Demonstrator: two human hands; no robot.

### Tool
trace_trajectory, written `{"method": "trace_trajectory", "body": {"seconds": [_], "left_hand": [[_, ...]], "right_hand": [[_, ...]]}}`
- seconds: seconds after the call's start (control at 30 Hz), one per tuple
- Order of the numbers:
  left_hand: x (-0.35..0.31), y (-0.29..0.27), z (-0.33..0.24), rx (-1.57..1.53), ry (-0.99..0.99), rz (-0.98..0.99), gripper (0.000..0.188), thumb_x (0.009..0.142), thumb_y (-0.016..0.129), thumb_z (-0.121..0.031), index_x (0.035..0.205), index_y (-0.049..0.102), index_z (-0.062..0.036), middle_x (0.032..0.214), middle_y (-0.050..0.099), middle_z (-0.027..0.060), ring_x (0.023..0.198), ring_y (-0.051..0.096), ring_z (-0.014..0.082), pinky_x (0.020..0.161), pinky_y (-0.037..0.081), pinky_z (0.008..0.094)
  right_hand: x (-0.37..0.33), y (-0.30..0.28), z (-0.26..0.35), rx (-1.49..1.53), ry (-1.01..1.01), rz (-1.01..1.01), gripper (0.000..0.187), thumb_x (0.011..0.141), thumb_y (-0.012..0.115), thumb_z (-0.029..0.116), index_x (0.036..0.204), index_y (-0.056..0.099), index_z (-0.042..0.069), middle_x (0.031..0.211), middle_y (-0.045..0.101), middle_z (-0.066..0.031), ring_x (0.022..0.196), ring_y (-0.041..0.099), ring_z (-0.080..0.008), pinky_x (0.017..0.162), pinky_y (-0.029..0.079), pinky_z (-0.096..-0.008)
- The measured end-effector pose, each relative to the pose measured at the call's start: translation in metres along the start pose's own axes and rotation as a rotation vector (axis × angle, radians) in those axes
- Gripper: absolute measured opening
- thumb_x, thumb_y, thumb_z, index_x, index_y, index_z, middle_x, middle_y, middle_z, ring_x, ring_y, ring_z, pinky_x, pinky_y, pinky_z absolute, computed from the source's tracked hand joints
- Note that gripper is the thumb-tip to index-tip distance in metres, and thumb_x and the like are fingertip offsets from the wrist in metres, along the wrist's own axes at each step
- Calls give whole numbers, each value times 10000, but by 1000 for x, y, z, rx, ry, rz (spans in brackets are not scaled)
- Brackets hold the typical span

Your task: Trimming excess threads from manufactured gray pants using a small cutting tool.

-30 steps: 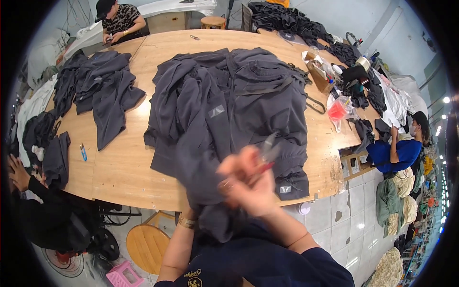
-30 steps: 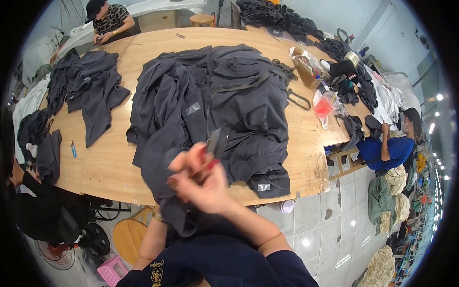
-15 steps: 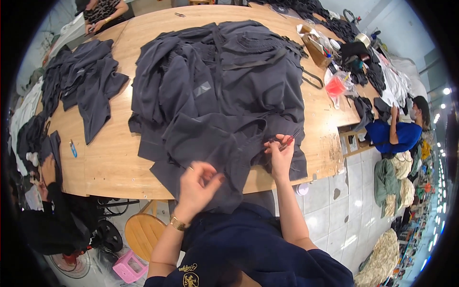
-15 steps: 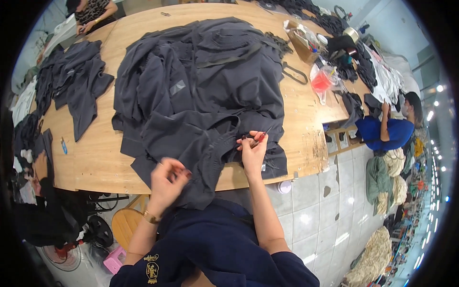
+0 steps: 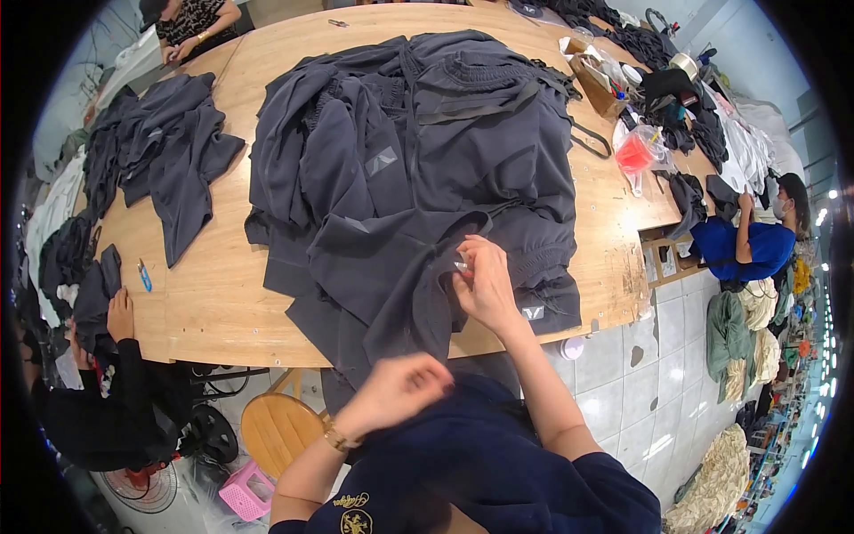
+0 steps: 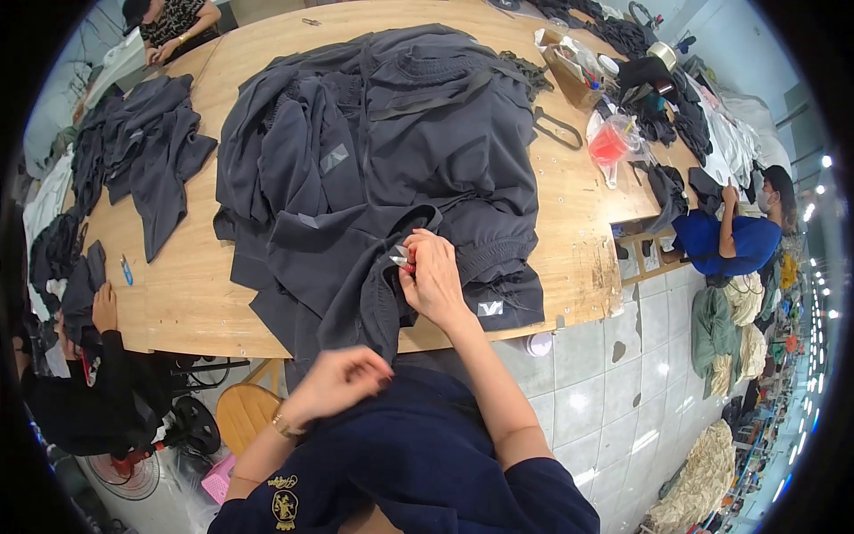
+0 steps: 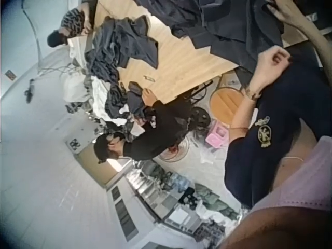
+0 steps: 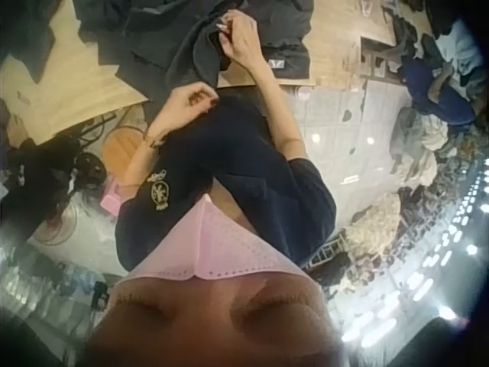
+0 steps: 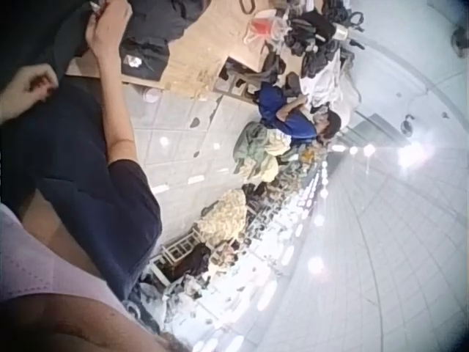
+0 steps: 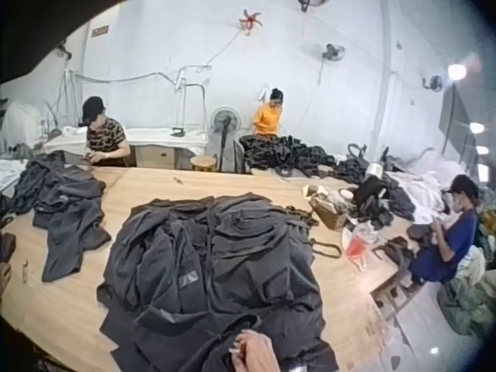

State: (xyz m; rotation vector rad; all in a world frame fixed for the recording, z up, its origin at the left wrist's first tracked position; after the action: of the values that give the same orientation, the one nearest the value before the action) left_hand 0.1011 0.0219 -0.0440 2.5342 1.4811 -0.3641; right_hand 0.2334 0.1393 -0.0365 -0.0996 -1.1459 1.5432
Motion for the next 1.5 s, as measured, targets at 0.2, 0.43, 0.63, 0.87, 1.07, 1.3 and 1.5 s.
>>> {"method": "trace_trajectory", "body": {"seconds": [0.2, 0.43, 0.63, 0.87, 1.07, 1.3, 1.5], "left_hand": [[14, 38, 2, 151, -120, 200, 636, 876, 617, -321, 1356, 343, -6, 753, 634, 145, 657, 645, 161, 603, 492, 272], [-1, -43, -26, 599, -87, -432, 827, 826, 661, -271, 1356, 178, 141, 1303, 291, 394, 1241, 321, 488, 1015, 337, 415], [-12, -68, -46, 596, 157, -749, 687, 832, 670, -305, 1322, 337, 44, 1118, 505, 194, 896, 565, 292, 689, 489, 338], [10, -48, 16, -1285, 36, -474, 386, 927, 526, -387, 1194, 496, -111, 1124, 544, 30, 919, 554, 129, 688, 480, 267], [2, -55, 13, -1234, 56, -451, 149, 924, 526, -231, 1032, 573, -140, 1017, 592, -23, 908, 549, 93, 613, 431, 232], [-4, -44, -2, -1040, 106, -506, 113, 918, 535, -147, 1009, 602, -137, 1000, 614, -40, 898, 547, 64, 667, 425, 227], [-13, -53, 6, -881, 257, -683, 114, 926, 539, -153, 1012, 599, -107, 954, 630, -19, 838, 558, 64, 681, 433, 227]], "right_hand": [[6, 14, -10, 14, 35, 65, 348, 691, 625, 18, 994, 457, -3, 964, 532, -171, 972, 528, -344, 902, 351, -414], [17, -14, -14, 229, 313, -54, 284, 690, 629, 7, 877, 417, 27, 759, 515, -114, 725, 502, -283, 723, 427, -375], [23, -28, 75, 293, -86, -170, 312, 627, 658, -42, 816, 426, 48, 773, 504, -105, 583, 507, -267, 526, 422, -326], [-7, 5, 102, 449, -218, 45, 332, 606, 670, -7, 834, 435, 46, 794, 529, -112, 619, 526, -299, 560, 426, -337], [-12, 16, 59, 1107, 497, -100, 272, 819, 560, -53, 831, 312, 59, 786, 529, -51, 688, 491, -79, 629, 423, -219], [17, 4, 76, 775, 334, 64, 293, 817, 597, -35, 826, 326, 75, 814, 520, -47, 689, 471, -74, 613, 404, -218], [6, 24, 61, 1068, 442, 63, 276, 847, 556, -56, 846, 323, 91, 841, 512, -42, 673, 477, -67, 590, 405, -201]]}}
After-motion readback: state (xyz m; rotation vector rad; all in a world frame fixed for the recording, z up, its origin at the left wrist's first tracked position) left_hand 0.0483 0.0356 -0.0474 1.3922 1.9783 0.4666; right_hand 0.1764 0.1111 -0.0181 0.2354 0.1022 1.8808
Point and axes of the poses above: each hand's wrist, its own x-axis towards the middle knuckle, its own y-axis out of the palm, z = x × y, the point moved 7 cm from there along x, towards the middle knuckle
